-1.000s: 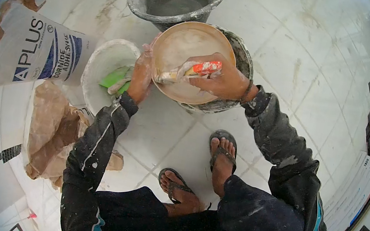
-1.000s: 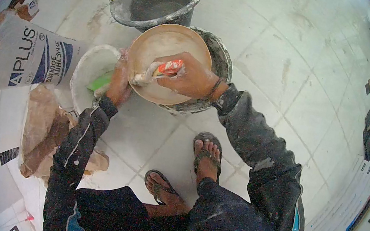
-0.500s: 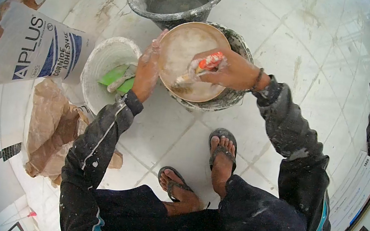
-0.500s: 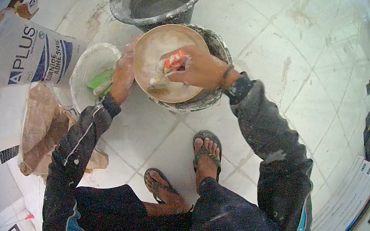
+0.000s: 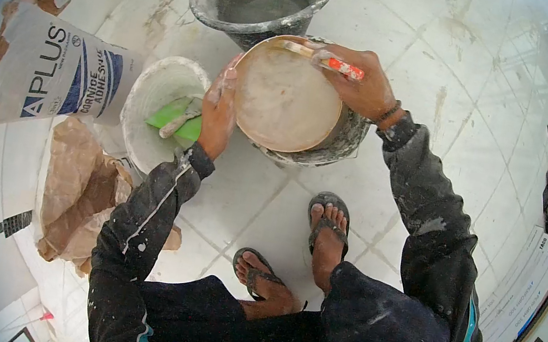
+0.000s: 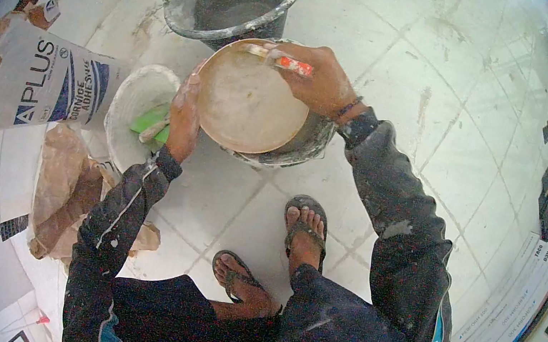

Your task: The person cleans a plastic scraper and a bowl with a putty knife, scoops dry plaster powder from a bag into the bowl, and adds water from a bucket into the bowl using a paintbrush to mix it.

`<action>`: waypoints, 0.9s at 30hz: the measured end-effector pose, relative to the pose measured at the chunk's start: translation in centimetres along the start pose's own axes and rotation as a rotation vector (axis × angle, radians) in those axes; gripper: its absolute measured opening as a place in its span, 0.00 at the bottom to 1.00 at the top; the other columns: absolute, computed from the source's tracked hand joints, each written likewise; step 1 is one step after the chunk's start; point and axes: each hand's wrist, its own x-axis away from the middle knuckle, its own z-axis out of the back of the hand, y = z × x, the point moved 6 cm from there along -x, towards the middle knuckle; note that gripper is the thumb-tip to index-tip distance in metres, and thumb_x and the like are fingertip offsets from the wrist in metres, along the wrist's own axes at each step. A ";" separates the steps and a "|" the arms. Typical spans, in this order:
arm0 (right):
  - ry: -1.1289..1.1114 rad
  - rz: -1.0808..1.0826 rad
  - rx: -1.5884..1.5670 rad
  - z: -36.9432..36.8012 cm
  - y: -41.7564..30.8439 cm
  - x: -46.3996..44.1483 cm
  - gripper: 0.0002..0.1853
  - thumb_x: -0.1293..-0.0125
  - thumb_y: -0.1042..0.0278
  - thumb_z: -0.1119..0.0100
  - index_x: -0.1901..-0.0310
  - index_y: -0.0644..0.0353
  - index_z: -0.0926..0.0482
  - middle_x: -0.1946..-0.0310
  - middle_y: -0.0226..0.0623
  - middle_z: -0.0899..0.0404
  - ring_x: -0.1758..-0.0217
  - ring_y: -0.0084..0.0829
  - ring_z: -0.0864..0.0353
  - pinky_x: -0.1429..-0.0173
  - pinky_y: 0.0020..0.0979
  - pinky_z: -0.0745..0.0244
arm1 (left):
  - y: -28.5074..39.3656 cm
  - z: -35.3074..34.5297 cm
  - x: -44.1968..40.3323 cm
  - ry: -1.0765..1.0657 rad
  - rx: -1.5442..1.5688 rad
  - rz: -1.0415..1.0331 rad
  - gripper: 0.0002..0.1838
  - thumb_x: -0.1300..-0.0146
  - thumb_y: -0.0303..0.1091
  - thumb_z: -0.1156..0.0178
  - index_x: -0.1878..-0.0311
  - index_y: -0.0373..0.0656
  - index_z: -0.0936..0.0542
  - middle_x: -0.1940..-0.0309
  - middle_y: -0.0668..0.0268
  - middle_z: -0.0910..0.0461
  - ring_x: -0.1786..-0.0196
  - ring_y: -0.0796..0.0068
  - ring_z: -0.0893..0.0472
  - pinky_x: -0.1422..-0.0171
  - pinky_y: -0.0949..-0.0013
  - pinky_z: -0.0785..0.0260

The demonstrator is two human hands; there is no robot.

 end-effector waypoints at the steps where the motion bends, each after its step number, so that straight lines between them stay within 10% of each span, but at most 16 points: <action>1: -0.044 -0.103 -0.015 0.5 0.4 0.2 0.16 0.36 0.72 0.33 0.47 0.65 0.18 0.63 0.47 0.13 0.66 0.33 0.13 0.57 0.32 0.18 | -0.1 0.0 0.0 0.001 0.002 0.000 0.30 0.18 0.50 0.58 0.27 0.33 0.33 0.33 0.58 0.27 0.32 0.71 0.28 0.27 0.68 0.36; 8: -0.164 -0.174 0.139 3.0 -1.2 1.4 0.14 0.37 0.67 0.39 0.52 0.61 0.16 0.66 0.54 0.17 0.66 0.58 0.19 0.60 0.44 0.22 | -2.3 0.4 -0.1 0.076 0.220 0.103 0.29 0.18 0.48 0.59 0.28 0.32 0.33 0.33 0.57 0.28 0.32 0.71 0.28 0.26 0.67 0.36; 17: -0.333 -0.528 -0.012 1.6 -2.8 3.7 0.12 0.38 0.66 0.37 0.58 0.65 0.16 0.70 0.51 0.17 0.69 0.42 0.17 0.59 0.39 0.23 | -1.8 0.7 0.2 0.125 0.235 0.067 0.31 0.18 0.49 0.58 0.28 0.30 0.34 0.33 0.56 0.28 0.33 0.70 0.28 0.27 0.68 0.35; 27: -0.232 -0.352 -0.189 -3.6 -3.3 3.1 0.20 0.38 0.55 0.33 0.59 0.67 0.18 0.62 0.54 0.17 0.56 0.47 0.17 0.49 0.42 0.24 | -2.7 1.0 0.3 0.268 0.146 0.195 0.32 0.19 0.47 0.56 0.26 0.29 0.39 0.29 0.56 0.32 0.29 0.69 0.31 0.26 0.67 0.38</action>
